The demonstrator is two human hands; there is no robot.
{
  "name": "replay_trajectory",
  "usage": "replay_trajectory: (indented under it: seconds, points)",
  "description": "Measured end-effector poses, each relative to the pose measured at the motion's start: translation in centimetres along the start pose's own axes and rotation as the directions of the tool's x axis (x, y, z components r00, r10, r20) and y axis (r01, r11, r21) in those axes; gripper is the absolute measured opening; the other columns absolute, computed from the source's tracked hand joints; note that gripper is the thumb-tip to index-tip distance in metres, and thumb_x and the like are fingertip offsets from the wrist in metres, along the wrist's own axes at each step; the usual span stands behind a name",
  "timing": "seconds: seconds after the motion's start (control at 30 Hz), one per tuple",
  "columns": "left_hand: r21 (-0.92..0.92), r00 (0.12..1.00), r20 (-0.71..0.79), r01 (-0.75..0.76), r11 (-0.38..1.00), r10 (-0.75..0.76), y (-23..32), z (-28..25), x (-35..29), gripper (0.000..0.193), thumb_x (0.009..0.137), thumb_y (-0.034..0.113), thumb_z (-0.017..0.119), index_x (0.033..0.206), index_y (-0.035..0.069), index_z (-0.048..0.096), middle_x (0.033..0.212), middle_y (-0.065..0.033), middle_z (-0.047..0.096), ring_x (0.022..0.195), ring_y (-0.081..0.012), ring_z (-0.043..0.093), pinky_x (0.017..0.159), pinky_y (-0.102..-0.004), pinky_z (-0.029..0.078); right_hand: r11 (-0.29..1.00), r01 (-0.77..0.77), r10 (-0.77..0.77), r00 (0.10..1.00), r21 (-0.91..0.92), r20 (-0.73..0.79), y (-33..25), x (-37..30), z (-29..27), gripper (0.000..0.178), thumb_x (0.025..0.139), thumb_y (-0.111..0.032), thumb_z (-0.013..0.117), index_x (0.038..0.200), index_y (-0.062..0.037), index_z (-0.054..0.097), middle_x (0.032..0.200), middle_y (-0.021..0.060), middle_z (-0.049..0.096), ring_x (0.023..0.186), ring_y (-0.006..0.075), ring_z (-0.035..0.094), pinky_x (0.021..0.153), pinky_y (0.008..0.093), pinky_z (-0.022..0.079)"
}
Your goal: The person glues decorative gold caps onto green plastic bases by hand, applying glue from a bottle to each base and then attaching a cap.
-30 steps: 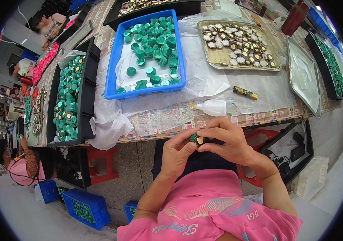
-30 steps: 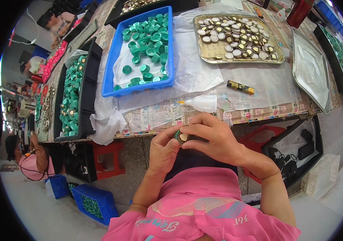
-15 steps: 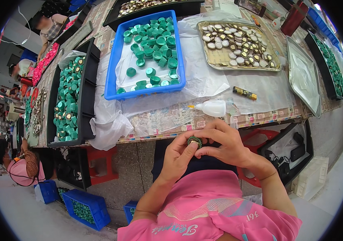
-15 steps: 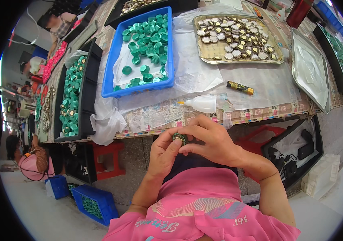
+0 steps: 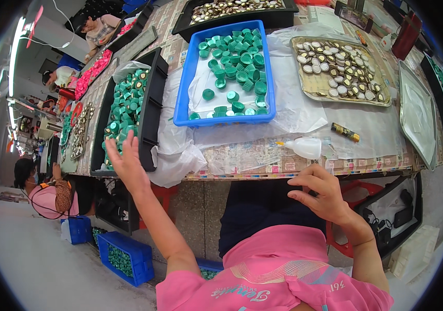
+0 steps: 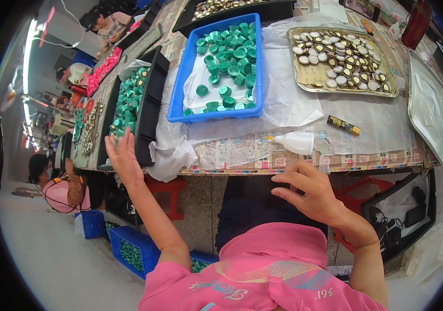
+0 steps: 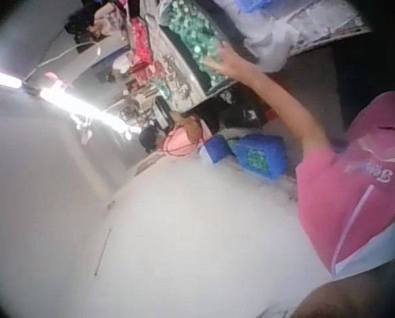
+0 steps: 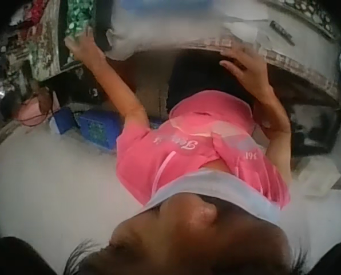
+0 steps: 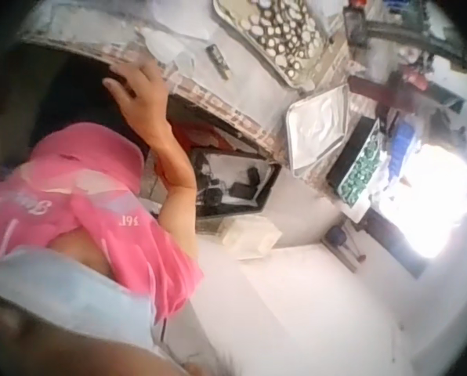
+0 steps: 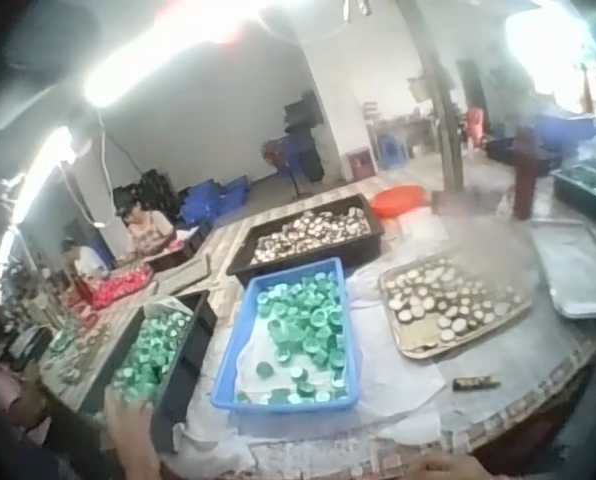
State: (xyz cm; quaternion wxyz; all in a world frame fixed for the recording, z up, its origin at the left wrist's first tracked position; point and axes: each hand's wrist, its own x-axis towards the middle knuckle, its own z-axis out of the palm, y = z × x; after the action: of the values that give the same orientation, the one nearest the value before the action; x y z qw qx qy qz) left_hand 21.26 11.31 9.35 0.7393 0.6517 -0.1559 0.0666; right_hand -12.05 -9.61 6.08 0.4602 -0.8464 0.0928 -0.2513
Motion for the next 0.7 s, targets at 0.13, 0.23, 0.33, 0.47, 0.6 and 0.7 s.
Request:
replay_trajectory:
  seconds: [0.13, 0.23, 0.33, 0.47, 0.6, 0.7]
  points:
    - [0.082, 0.998, -0.005, -0.06, 0.995, 0.06, 0.4, 1.6, 1.0, 0.058, 0.093, 0.004, 0.048, 0.142, 0.0, 0.017, 0.147, -0.0188, 0.019, 0.116, -0.0282, 0.052, 0.096, -0.0358, 0.047, 1.0, 0.017, -0.017, 1.0, 0.011, -0.004, -0.1, -0.1, -1.1, 0.025, 0.074, -0.008, 0.076, 0.097, -0.0058, 0.067, 0.084, 0.0068, 0.057, 0.069, 0.0181, 0.057, 0.056, 0.028, 0.046]
    - [0.312, 0.935, 0.301, -0.281, 0.907, 0.187, -1.2, 5.1, -0.4, 0.048, 0.089, 0.002, 0.053, 0.135, 0.001, 0.037, 0.136, -0.0149, 0.04, 0.112, -0.0226, 0.054, 0.09, -0.0335, 0.049, 1.0, 0.016, -0.016, 1.0, 0.008, 0.022, -0.2, -0.3, -2.2, 0.022, 0.075, -0.009, 0.075, 0.096, -0.0059, 0.066, 0.084, 0.0074, 0.057, 0.069, 0.0198, 0.057, 0.057, 0.0295, 0.046]
    - [0.377, 0.808, 0.58, -0.376, 0.846, 0.1, -1.2, 10.8, -2.4, 0.049, 0.081, 0.005, 0.062, 0.128, 0.004, 0.049, 0.13, -0.0165, 0.044, 0.115, -0.0249, 0.05, 0.093, -0.0358, 0.045, 0.999, 0.013, -0.015, 0.998, 0.043, 0.059, -0.1, -0.4, -3.0, 0.019, 0.077, -0.009, 0.073, 0.094, -0.0061, 0.066, 0.083, 0.0081, 0.057, 0.07, 0.0222, 0.057, 0.059, 0.0313, 0.047]
    - [0.406, 0.624, 0.775, -0.612, 0.679, 0.098, -1.6, 17.4, -0.8, 0.069, 0.075, 0.024, 0.073, 0.136, 0.01, 0.043, 0.139, -0.021, 0.035, 0.127, -0.0357, 0.037, 0.103, -0.0442, 0.035, 1.0, 0.0, -0.001, 0.999, 0.019, 0.052, -0.9, -0.9, -4.4, 0.017, 0.078, -0.01, 0.072, 0.093, -0.0059, 0.066, 0.082, 0.0081, 0.058, 0.07, 0.0233, 0.058, 0.06, 0.032, 0.047]
    - [0.396, 0.445, 0.895, -0.764, 0.51, -0.028, -3.5, 23.2, 1.3, 0.091, 0.065, 0.051, 0.077, 0.141, 0.02, 0.037, 0.147, -0.0219, 0.023, 0.134, -0.0406, 0.027, 0.107, -0.0484, 0.03, 1.0, 0.007, -0.007, 0.999, 0.02, 0.035, -1.8, -1.3, -5.3, 0.016, 0.078, -0.011, 0.072, 0.093, -0.0059, 0.066, 0.082, 0.0077, 0.059, 0.07, 0.023, 0.059, 0.06, 0.0318, 0.048]
    - [0.305, 0.309, 0.947, -0.789, 0.533, -0.085, -4.7, 25.1, 1.9, 0.093, 0.062, 0.058, 0.076, 0.14, 0.026, 0.038, 0.148, -0.0206, 0.022, 0.136, -0.0398, 0.025, 0.107, -0.0488, 0.03, 1.0, -0.002, 0.001, 1.0, 0.027, 0.026, -2.1, -1.4, -6.3, 0.016, 0.078, -0.011, 0.072, 0.093, -0.006, 0.066, 0.082, 0.0073, 0.059, 0.07, 0.0223, 0.059, 0.06, 0.0315, 0.048]
